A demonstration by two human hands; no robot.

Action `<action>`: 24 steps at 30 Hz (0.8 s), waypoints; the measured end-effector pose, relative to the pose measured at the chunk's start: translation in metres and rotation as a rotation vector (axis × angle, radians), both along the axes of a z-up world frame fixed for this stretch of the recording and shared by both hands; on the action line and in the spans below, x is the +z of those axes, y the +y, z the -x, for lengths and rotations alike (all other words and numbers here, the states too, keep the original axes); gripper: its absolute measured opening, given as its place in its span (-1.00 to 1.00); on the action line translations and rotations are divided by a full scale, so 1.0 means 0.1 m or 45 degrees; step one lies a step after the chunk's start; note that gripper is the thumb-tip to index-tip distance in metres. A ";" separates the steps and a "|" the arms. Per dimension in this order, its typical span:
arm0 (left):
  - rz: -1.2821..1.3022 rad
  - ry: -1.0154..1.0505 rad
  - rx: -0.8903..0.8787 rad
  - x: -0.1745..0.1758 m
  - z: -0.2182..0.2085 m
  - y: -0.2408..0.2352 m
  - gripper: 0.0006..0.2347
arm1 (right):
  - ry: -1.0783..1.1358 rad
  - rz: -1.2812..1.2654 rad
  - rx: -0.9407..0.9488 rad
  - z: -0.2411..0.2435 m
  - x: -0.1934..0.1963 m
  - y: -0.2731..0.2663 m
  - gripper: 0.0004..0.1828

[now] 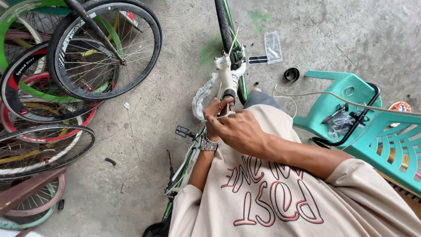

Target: The person assembles a bicycle by attaching the handlebars to the stem and tightening the bolts. They use an Allen key to secure the components and adjust the handlebar position.

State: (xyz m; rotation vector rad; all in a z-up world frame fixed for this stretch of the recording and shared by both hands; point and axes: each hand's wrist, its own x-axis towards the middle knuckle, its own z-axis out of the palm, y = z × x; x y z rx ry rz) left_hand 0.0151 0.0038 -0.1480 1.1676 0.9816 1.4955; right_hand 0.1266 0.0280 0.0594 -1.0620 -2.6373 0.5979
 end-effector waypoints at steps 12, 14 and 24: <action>-0.282 0.692 0.244 0.32 0.04 0.03 -0.55 | 0.435 0.144 -0.135 -0.17 -0.70 -0.37 -0.86; -0.265 0.729 0.240 0.50 0.07 0.06 -0.57 | 0.478 0.265 -0.170 -0.26 -0.59 -0.36 -0.71; -0.493 1.051 0.345 0.46 0.16 0.17 -0.64 | 0.563 0.515 -0.480 -0.78 -0.33 0.00 -0.83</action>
